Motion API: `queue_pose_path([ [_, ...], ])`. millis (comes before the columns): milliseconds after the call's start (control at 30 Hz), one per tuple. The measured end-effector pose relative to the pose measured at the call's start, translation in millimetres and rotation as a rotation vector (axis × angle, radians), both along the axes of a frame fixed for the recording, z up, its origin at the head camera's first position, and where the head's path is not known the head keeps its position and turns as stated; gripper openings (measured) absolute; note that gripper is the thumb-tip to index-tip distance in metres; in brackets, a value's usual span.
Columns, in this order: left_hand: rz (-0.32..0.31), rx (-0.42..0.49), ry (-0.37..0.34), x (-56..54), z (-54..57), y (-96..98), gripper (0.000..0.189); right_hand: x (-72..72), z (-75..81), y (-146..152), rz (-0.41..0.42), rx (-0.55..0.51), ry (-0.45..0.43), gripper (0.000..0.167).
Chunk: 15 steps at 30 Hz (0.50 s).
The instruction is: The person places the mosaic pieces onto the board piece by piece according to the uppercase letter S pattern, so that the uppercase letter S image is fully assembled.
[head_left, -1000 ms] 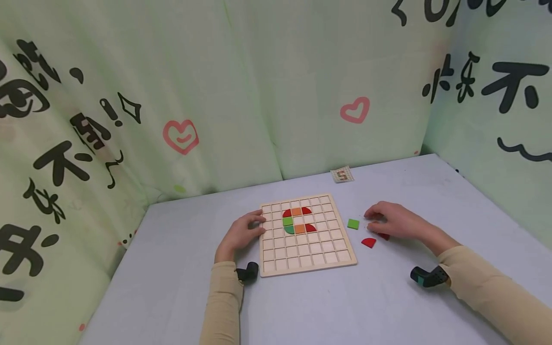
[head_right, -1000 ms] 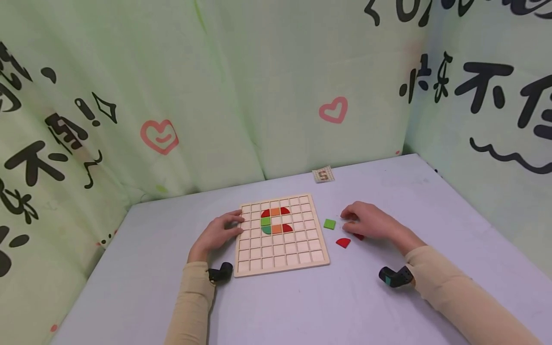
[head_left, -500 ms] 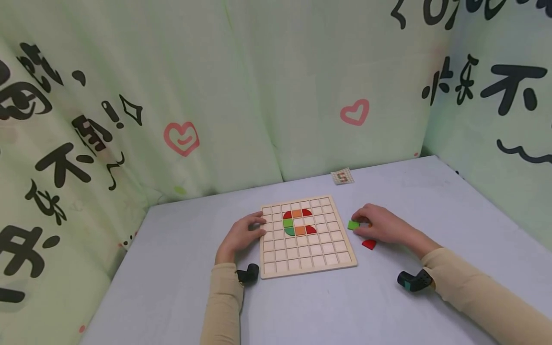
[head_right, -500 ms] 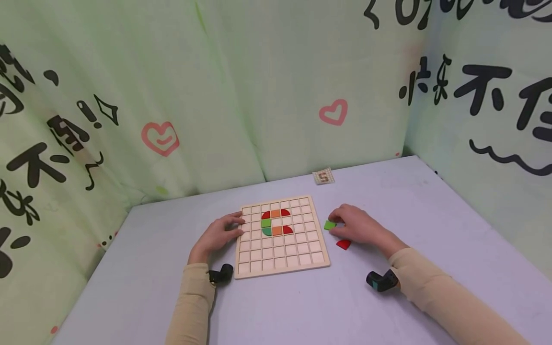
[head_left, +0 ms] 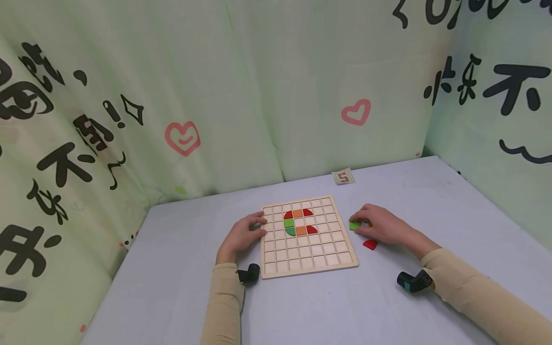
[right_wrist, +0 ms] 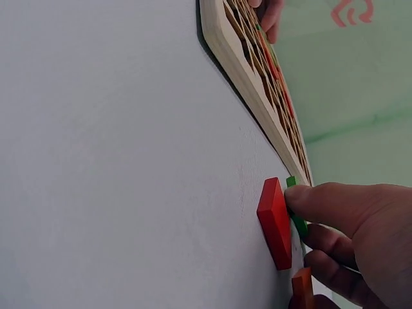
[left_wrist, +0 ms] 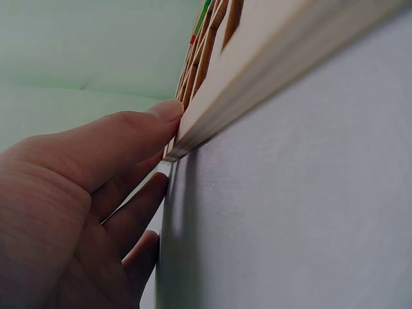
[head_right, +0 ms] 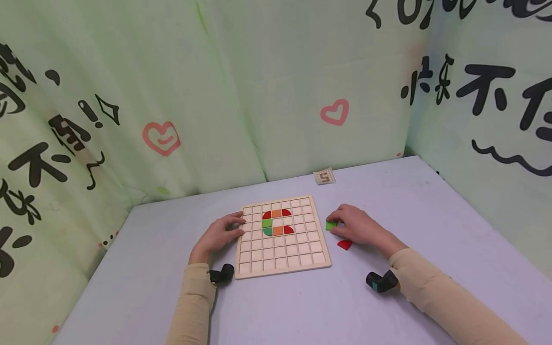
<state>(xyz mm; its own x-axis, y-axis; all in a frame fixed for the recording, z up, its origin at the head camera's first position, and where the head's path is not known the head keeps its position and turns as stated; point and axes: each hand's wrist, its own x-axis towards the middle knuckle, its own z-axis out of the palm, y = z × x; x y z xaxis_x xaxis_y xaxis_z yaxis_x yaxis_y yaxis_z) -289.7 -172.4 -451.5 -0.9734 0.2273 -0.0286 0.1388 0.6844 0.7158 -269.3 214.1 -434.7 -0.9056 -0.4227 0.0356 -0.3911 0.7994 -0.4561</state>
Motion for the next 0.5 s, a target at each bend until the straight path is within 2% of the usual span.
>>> queue_pose_path([
  [367,-0.01,-0.009,0.011,-2.6,-1.7,-0.8,0.031,-1.1,-0.1,-1.8,0.006,-0.002,0.015,0.029],
  [500,-0.009,-0.007,0.006,-2.1,-1.6,-0.8,0.031,-1.0,0.5,-3.9,-0.017,-0.017,0.006,0.029],
])
